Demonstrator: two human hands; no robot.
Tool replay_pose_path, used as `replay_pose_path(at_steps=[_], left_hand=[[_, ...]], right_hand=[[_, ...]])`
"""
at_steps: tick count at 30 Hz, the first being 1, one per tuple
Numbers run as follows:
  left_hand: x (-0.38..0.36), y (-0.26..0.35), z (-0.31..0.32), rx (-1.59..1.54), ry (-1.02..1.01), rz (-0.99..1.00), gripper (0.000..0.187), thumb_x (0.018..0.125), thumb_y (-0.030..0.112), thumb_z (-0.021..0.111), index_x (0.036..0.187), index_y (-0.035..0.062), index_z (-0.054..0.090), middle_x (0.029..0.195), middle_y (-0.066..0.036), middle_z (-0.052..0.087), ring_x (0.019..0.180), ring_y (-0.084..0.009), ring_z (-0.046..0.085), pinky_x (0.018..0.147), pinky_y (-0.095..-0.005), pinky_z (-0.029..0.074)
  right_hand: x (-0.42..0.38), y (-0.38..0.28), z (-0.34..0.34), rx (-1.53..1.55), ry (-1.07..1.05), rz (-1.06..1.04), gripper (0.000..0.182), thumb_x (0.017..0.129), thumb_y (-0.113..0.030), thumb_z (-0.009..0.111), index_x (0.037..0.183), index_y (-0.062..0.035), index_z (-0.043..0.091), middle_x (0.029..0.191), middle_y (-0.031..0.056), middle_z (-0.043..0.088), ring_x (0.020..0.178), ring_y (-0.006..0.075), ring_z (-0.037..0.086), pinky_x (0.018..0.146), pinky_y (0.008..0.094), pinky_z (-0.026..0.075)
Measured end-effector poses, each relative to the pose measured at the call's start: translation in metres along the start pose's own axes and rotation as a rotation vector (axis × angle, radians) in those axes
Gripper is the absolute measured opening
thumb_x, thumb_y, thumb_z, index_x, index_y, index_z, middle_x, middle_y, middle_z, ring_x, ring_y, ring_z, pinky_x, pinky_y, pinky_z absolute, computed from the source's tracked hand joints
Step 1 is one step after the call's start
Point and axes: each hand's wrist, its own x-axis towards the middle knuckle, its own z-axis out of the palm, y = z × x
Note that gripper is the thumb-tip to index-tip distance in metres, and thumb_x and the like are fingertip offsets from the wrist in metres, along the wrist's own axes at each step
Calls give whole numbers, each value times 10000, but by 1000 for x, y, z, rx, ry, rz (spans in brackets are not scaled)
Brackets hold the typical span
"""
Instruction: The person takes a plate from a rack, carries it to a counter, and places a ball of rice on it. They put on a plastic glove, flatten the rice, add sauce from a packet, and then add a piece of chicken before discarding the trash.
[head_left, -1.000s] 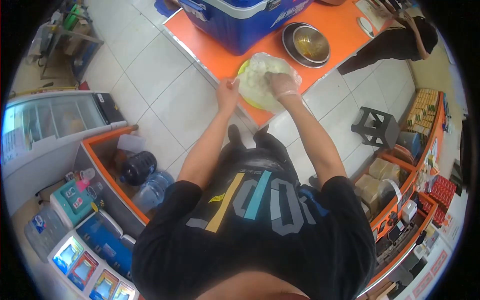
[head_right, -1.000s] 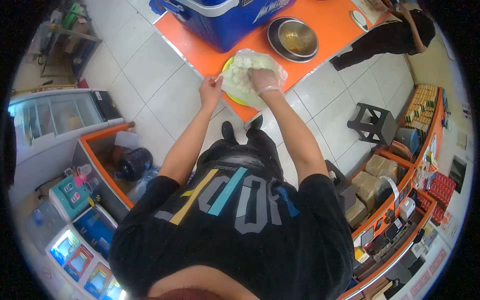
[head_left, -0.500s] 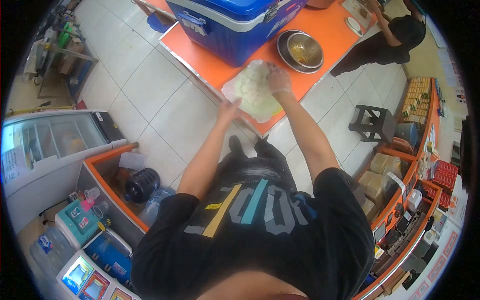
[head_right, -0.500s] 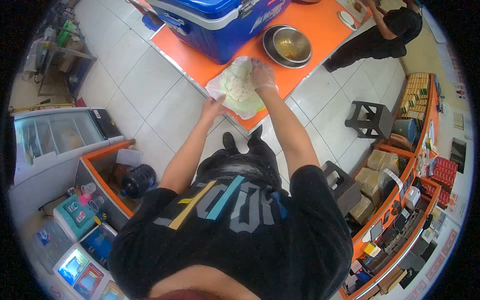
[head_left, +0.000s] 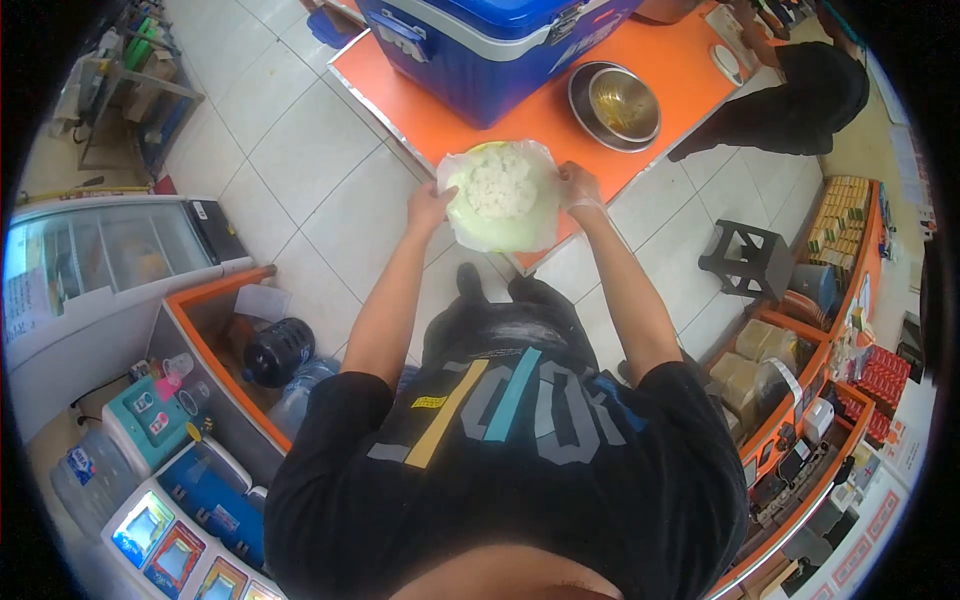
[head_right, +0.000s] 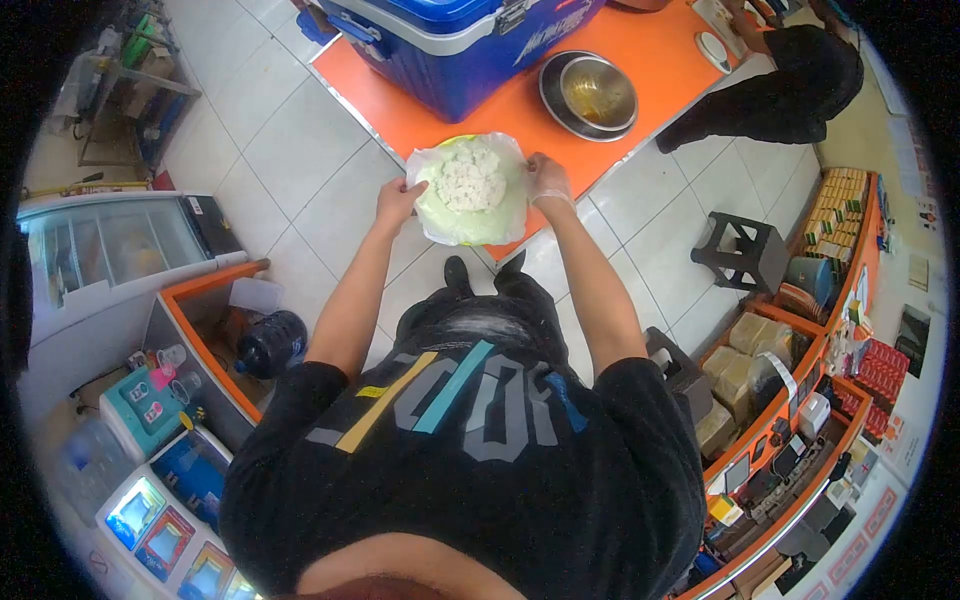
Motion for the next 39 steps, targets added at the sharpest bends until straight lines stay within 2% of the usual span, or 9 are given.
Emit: replay_pose_path(at_steps=[4, 13, 20, 23, 26, 29, 30, 34, 39], left_hand=[[-16, 20, 4, -138, 28, -32, 352, 861, 265, 779, 1064, -2, 676, 846, -50, 681, 770, -153, 684, 613, -321, 564], [-8, 1, 6, -174, 83, 120, 342, 935, 309, 701, 1071, -5, 690, 988, -68, 704, 832, -160, 684, 662, -321, 589], [-28, 8, 3, -295, 39, -108, 518, 997, 440, 574, 1281, 7, 607, 1136, -106, 680, 942, -197, 680, 757, -356, 594], [-37, -68, -6, -286, 109, -152, 551, 970, 491, 579, 1318, 65, 607, 1165, -122, 687, 981, -209, 678, 762, -401, 581], [-142, -83, -38, -164, 84, -286, 710, 881, 637, 607, 1270, 45, 651, 1175, -144, 685, 988, -217, 674, 749, -390, 576], [-239, -170, -54, 35, -12, -608, 898, 793, 807, 564, 1276, 56, 665, 1243, -212, 651, 1104, -280, 640, 778, -433, 573], [-252, -260, -34, 157, -60, -674, 1020, 738, 896, 516, 1335, 76, 625, 1372, -241, 563, 1192, -355, 589, 836, -506, 555], [-379, -284, -36, -583, -169, -1140, 1032, 781, 847, 520, 1534, 156, 375, 1543, -158, 406, 1285, -374, 521, 951, -580, 501], [-432, -366, -58, -848, 132, -1025, 813, 885, 704, 524, 1512, 203, 398, 1506, -128, 454, 1274, -338, 536, 957, -567, 495]], right_hand=[[6, 32, -2, 229, -180, 222, 379, 861, -340, 677, 1070, -25, 706, 1018, 166, 731, 914, 295, 705, 801, 398, 538], [-34, 27, -18, 285, -67, 266, 462, 852, -415, 646, 1110, -38, 709, 1076, 177, 722, 1006, 276, 690, 885, 368, 520], [-30, 32, -10, 139, 290, -67, 326, 880, -306, 683, 981, 4, 682, 919, 169, 704, 843, 248, 676, 768, 373, 518], [-56, -17, -55, 89, 7, -167, 428, 988, -380, 567, 906, 25, 676, 810, 165, 678, 754, 236, 645, 702, 386, 501], [-47, -18, -26, 97, -59, -479, 338, 1036, -257, 487, 1225, -20, 636, 1009, 161, 693, 794, 225, 660, 722, 344, 517], [-99, -96, -11, 447, -595, -318, 233, 1015, -180, 549, 1172, -38, 646, 883, 81, 648, 700, 135, 614, 640, 268, 504], [-119, -123, -3, 548, -704, -268, 219, 1009, -163, 561, 1173, -43, 644, 828, 54, 628, 672, 114, 590, 614, 253, 492], [-133, -186, 71, 670, -1093, -223, 314, 989, -200, 632, 1267, -62, 587, 819, -11, 585, 634, 107, 538, 558, 205, 442], [-218, -333, 183, 595, -1154, -468, 369, 945, -205, 681, 1239, 12, 625, 1057, 67, 647, 1076, 177, 612, 972, 325, 469]])
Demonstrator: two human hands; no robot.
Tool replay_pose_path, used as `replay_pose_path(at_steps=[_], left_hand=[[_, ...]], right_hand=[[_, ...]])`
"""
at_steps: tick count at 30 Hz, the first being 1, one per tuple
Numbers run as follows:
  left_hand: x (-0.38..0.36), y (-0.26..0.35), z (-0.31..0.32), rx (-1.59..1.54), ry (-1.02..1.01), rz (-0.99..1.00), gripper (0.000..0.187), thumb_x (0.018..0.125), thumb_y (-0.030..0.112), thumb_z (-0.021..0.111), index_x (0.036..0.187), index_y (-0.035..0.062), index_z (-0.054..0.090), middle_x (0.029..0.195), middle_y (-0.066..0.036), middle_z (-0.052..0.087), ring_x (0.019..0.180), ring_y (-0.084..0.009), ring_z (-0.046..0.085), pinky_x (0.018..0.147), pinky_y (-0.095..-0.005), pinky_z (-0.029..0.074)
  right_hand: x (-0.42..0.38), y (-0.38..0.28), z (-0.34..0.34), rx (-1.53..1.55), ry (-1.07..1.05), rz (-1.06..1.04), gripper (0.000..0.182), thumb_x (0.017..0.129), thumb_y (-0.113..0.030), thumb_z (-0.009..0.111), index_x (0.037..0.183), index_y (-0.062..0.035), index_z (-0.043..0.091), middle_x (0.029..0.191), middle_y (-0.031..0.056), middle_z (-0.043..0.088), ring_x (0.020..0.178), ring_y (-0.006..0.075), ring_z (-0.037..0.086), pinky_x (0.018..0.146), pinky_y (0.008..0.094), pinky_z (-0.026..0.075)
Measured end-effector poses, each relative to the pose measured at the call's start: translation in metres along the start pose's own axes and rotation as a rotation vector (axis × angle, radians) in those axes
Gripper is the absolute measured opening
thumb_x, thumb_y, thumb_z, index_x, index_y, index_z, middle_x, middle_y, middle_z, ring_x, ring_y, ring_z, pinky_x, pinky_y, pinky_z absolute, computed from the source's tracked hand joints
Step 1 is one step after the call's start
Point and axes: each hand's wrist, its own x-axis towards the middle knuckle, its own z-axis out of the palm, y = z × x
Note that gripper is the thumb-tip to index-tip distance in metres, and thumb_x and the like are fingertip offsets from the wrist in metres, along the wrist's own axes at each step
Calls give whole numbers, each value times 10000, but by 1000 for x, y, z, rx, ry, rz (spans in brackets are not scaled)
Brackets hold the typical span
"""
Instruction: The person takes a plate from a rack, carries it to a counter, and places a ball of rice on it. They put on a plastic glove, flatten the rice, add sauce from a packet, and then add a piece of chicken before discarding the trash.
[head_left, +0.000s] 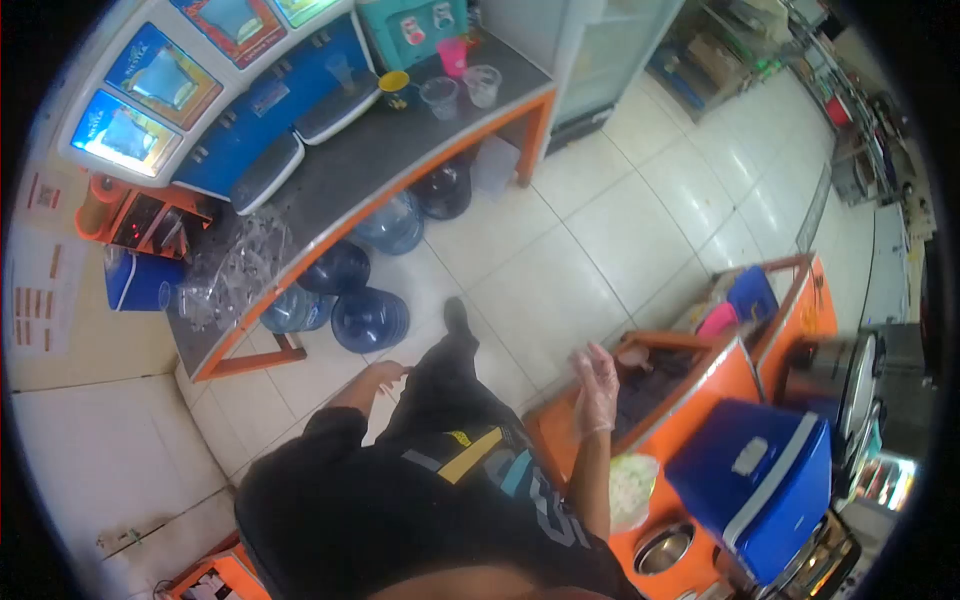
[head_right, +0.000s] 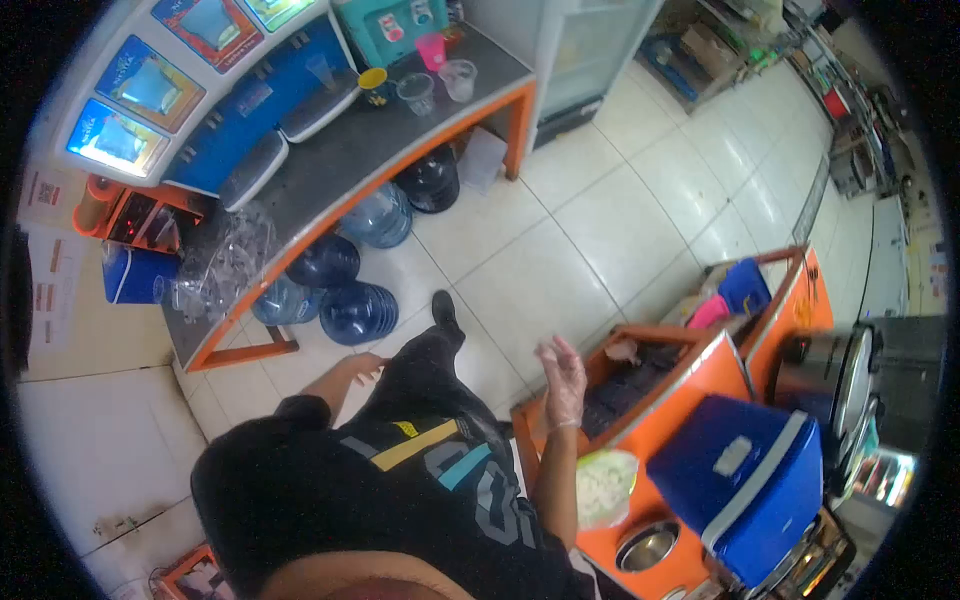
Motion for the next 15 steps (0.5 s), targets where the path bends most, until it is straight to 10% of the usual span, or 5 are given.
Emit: replay_pose_path(at_steps=[7, 15], left_hand=[[-6, -12, -96, -541, 94, 258, 627, 952, 500, 565, 1478, 188, 428, 1436, -76, 503, 1249, -278, 552, 960, -536, 492], [-9, -30, -118, -889, 162, 297, 534, 999, 463, 477, 1454, 184, 456, 1379, -71, 547, 1196, -293, 579, 923, -570, 479]], right_hand=[[234, -88, 160, -462, -155, -140, 425, 972, -279, 641, 1285, 6, 619, 1218, 113, 672, 1128, 217, 629, 1015, 348, 471], [510, -146, 367, -1126, -274, -851, 406, 910, -272, 643, 1298, -152, 639, 1210, 200, 656, 1069, 376, 647, 954, 444, 498]])
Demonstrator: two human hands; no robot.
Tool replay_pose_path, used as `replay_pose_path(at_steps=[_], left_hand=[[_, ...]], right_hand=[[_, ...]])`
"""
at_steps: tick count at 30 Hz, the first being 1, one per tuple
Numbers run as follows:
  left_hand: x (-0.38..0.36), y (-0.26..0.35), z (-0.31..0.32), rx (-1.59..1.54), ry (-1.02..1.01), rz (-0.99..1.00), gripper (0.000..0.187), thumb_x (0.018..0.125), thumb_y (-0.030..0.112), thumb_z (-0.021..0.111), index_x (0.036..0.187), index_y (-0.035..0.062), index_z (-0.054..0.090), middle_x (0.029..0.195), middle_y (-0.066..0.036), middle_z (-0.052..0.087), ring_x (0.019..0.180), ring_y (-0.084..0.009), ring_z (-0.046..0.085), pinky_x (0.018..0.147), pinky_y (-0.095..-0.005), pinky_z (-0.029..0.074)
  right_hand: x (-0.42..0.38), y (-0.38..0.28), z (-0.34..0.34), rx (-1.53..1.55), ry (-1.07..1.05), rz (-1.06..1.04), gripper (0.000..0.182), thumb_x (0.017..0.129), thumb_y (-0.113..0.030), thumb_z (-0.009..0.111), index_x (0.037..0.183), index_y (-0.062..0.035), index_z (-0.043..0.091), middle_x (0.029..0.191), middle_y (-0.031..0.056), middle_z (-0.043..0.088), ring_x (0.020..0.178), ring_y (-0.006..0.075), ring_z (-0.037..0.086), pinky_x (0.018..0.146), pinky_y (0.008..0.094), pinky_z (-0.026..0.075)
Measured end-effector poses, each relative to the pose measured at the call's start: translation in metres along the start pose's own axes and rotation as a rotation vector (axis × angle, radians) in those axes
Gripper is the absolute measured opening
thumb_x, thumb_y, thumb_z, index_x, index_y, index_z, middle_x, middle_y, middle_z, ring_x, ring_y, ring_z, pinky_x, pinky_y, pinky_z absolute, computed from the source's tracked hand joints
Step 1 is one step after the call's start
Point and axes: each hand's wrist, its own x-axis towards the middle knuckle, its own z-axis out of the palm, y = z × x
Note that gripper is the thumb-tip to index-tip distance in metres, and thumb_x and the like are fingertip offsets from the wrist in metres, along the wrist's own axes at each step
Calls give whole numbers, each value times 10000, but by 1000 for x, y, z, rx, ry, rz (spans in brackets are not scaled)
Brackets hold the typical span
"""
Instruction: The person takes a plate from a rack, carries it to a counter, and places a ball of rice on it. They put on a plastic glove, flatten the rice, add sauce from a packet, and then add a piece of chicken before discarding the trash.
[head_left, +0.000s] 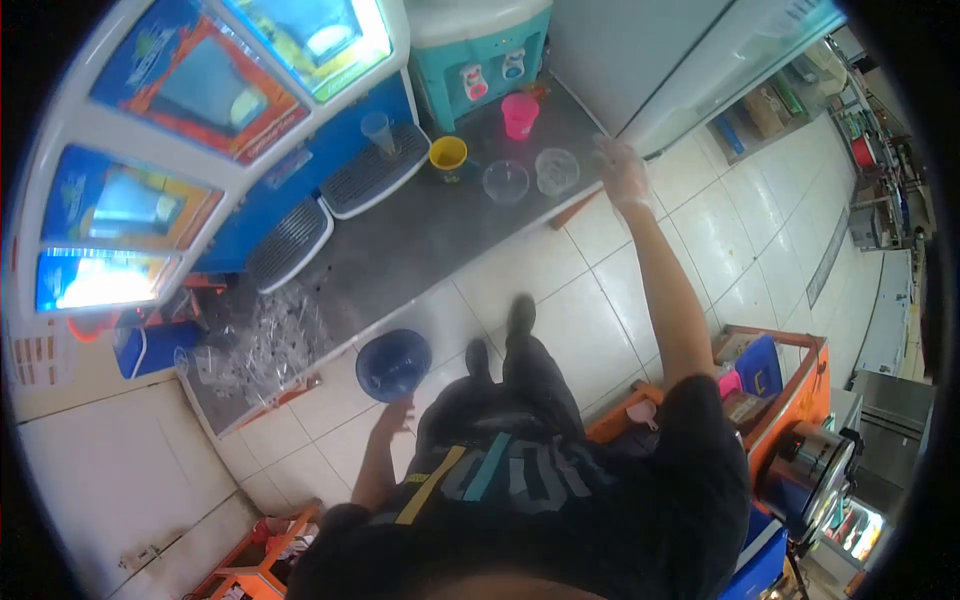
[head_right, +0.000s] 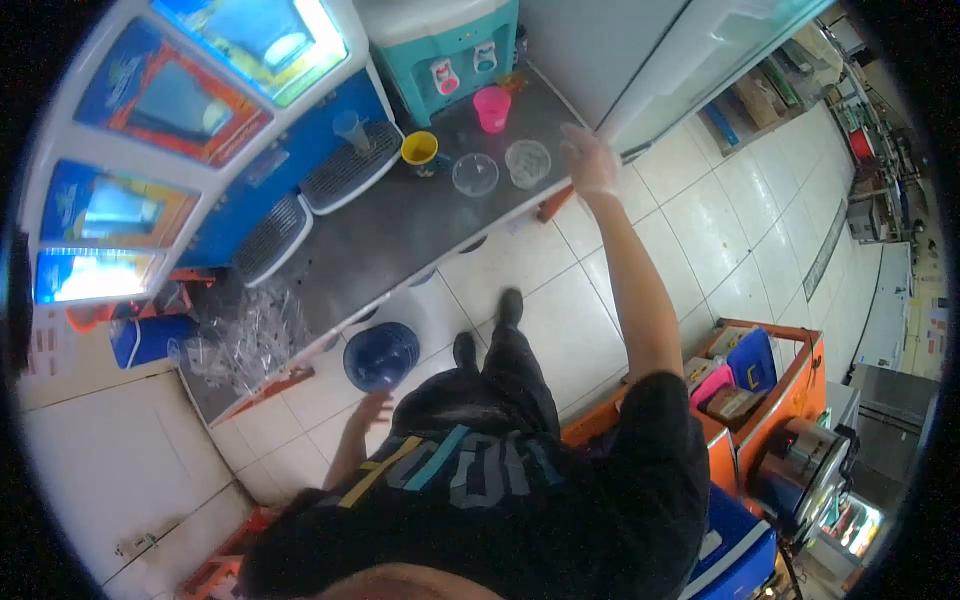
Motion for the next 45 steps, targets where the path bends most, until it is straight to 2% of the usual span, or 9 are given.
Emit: replay_pose_path(at_steps=[5, 11, 14, 16, 20, 23, 30, 34, 45], left_hand=[[-9, 17, 37, -158, 76, -165, 549, 1000, 446, 485, 1479, 182, 440, 1352, -73, 565, 1145, -262, 592, 882, -520, 500], [-35, 104, 98, 64, 141, 185, 513, 1004, 366, 493, 1460, 132, 472, 1328, -79, 578, 1122, -264, 595, 876, -493, 513], [-24, 139, 108, 124, 182, 258, 478, 1037, 355, 445, 1433, 93, 502, 1330, -123, 595, 1160, -284, 594, 942, -460, 498], [-1, 153, 95, 484, 196, 458, 466, 1054, 351, 423, 1425, 81, 507, 1335, -148, 596, 1184, -287, 591, 985, -421, 480], [-49, 286, 109, 418, 84, 439, 447, 1066, 351, 425, 1395, 68, 532, 1361, -172, 581, 1245, -281, 563, 1040, -356, 432], [-94, 396, 132, 357, -191, 492, 475, 1067, 362, 459, 1426, 54, 501, 1374, -87, 586, 1287, -218, 521, 1052, -357, 423], [-111, 509, 264, -40, -643, 809, 501, 1056, 288, 501, 1478, 29, 423, 1394, -149, 563, 1246, -258, 582, 989, -383, 511], [-145, 476, 337, -17, -994, 601, 474, 1057, 295, 501, 1448, 33, 453, 1339, -140, 591, 1182, -264, 612, 934, -389, 557], [-225, 184, 498, 598, -1145, 480, 418, 976, 318, 662, 1196, -38, 665, 1005, -61, 691, 857, -120, 637, 685, -284, 576]], right_hand=[[149, 2, 79, -220, -111, 96, 388, 906, -310, 638, 1273, -183, 643, 1224, 210, 643, 1086, 397, 637, 959, 482, 494], [228, 49, 167, -239, -243, 74, 307, 930, -357, 580, 1060, -122, 729, 1122, 203, 673, 1081, 378, 642, 901, 469, 523], [237, 69, 179, -236, -392, 55, 249, 941, -291, 600, 1119, -147, 697, 1204, 200, 656, 1132, 380, 623, 954, 464, 506], [228, 56, 145, -203, -265, -132, 232, 947, -284, 601, 1092, -129, 695, 1177, 193, 668, 1113, 369, 633, 946, 459, 509], [206, 52, 98, -108, 43, -384, 180, 945, -231, 620, 1017, -74, 673, 1065, 175, 690, 988, 366, 660, 862, 470, 524], [167, 26, 29, 225, -12, -265, 163, 935, -200, 645, 936, -37, 631, 966, 174, 681, 885, 366, 651, 827, 447, 525], [-32, -24, -109, 928, -17, 438, 181, 1015, -187, 569, 965, -13, 571, 914, 81, 642, 861, 137, 642, 806, 301, 539], [-186, -66, -161, 967, 231, 641, 164, 1022, -180, 574, 966, -27, 560, 965, 62, 624, 882, 141, 641, 824, 307, 561], [-572, -139, -248, 665, 635, 1199, 242, 956, -303, 686, 941, -71, 617, 853, -8, 609, 779, 88, 590, 715, 264, 501]])
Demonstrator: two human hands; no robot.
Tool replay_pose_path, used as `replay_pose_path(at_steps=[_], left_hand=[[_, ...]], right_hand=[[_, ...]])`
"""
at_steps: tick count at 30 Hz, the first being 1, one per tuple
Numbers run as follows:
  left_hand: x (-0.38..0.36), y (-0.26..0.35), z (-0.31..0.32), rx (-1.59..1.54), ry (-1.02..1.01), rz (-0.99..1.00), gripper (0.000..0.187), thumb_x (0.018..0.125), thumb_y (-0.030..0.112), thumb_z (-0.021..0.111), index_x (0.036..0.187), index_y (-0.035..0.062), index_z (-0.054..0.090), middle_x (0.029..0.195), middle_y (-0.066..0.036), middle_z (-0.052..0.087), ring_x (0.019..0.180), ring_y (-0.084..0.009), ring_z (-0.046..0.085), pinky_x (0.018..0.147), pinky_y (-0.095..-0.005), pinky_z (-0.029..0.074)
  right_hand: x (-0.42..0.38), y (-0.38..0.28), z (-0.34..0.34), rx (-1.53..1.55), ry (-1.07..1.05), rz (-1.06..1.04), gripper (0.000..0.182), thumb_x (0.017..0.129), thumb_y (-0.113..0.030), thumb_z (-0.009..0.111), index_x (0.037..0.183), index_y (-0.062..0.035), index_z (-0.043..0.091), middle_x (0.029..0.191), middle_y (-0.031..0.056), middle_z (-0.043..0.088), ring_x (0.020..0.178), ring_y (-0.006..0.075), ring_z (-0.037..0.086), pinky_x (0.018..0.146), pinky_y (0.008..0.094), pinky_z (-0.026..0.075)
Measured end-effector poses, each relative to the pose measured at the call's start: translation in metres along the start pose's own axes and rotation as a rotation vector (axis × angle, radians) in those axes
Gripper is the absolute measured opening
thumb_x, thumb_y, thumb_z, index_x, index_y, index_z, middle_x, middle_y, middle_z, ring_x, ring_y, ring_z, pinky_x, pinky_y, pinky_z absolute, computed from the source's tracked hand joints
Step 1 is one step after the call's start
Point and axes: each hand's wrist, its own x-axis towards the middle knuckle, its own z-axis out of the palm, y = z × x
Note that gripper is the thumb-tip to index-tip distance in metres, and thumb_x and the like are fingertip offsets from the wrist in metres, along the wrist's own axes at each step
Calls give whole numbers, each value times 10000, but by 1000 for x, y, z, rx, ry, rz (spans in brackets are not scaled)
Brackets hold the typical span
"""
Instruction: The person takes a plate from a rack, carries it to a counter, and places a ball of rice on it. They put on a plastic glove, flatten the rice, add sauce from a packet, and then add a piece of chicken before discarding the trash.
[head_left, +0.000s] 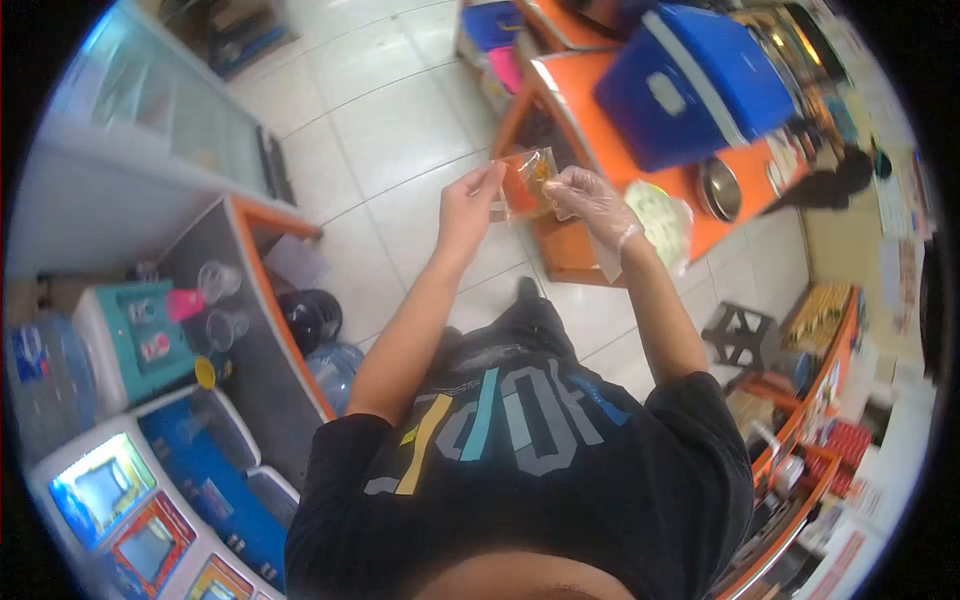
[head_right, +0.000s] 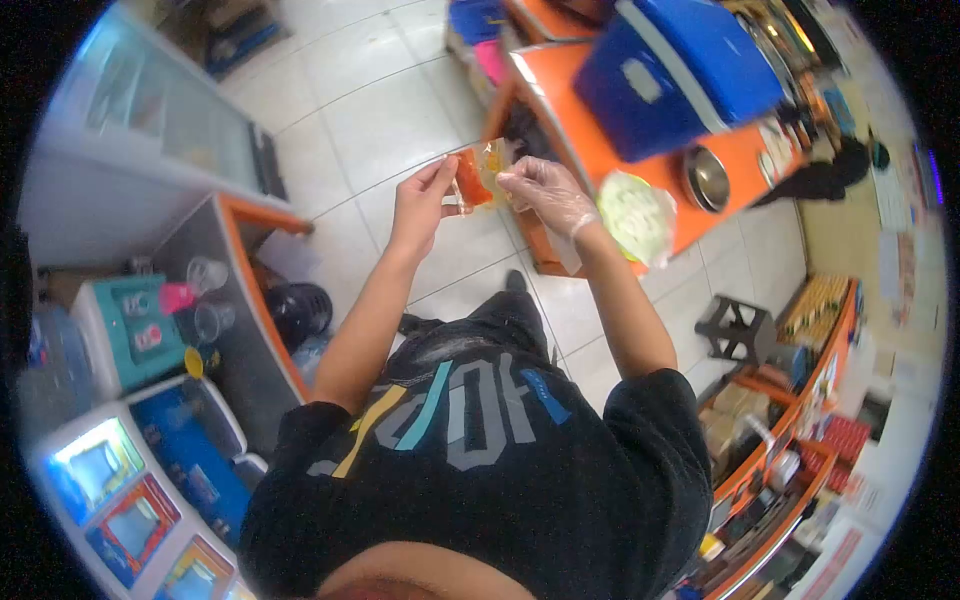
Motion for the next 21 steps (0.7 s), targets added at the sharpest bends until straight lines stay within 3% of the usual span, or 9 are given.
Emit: replay_pose_path(at_steps=[5, 7, 9, 10, 13, 14, 18, 21], left_hand=[[56, -100, 148, 172, -109, 21, 379, 988, 303, 646, 1128, -43, 711, 953, -29, 701, 783, -80, 623, 720, -225, 493], [75, -139, 205, 221, -168, -28, 365, 995, 295, 634, 1118, -39, 717, 946, -18, 703, 791, -67, 620, 734, -212, 468], [89, -175, 263, 299, -192, -90, 350, 998, 287, 627, 1111, -31, 720, 969, -28, 698, 812, -94, 633, 697, -241, 515], [94, -194, 287, 263, -203, -125, 348, 997, 287, 628, 1112, -28, 720, 972, -30, 696, 819, -100, 636, 686, -250, 528], [99, -231, 334, 239, -229, -215, 354, 989, 289, 632, 1114, -34, 709, 969, -47, 690, 840, -116, 646, 638, -280, 564], [101, -240, 346, 250, -225, -234, 359, 989, 292, 632, 1115, -36, 706, 964, -51, 690, 838, -115, 645, 637, -280, 564], [104, -270, 358, 423, -150, -215, 361, 990, 297, 628, 1105, -36, 705, 946, -65, 687, 786, -132, 655, 627, -280, 567], [117, -280, 340, 525, -105, -168, 351, 983, 296, 639, 1096, -29, 711, 919, -66, 684, 755, -142, 664, 630, -279, 571]], right_hand=[[-46, 82, -152, 59, 126, 61, 240, 928, -289, 711, 850, -70, 649, 785, -12, 629, 710, 87, 570, 657, 258, 476], [-62, 113, -216, -80, 161, 89, 279, 903, -291, 730, 809, -37, 664, 763, 18, 642, 709, 92, 580, 657, 267, 478], [-68, 155, -277, -155, 169, 117, 294, 894, -297, 733, 816, -21, 669, 759, 27, 639, 714, 89, 581, 657, 268, 480], [-77, 166, -300, -236, 221, 127, 290, 881, -292, 717, 841, -7, 682, 790, 90, 677, 754, 175, 644, 689, 334, 506], [-92, 187, -349, -610, 266, 98, 284, 873, -279, 682, 881, 5, 695, 873, 163, 700, 845, 313, 673, 766, 413, 520], [-100, 182, -355, -661, 315, 93, 269, 859, -251, 651, 911, 7, 700, 969, 221, 687, 954, 394, 652, 844, 467, 506], [-78, 234, -373, -771, 279, 53, 206, 854, -188, 633, 913, -4, 703, 998, 244, 678, 976, 389, 656, 857, 471, 506], [-72, 235, -373, -630, 186, 20, 270, 917, -244, 584, 955, 3, 687, 962, 245, 670, 939, 400, 650, 849, 480, 505]])
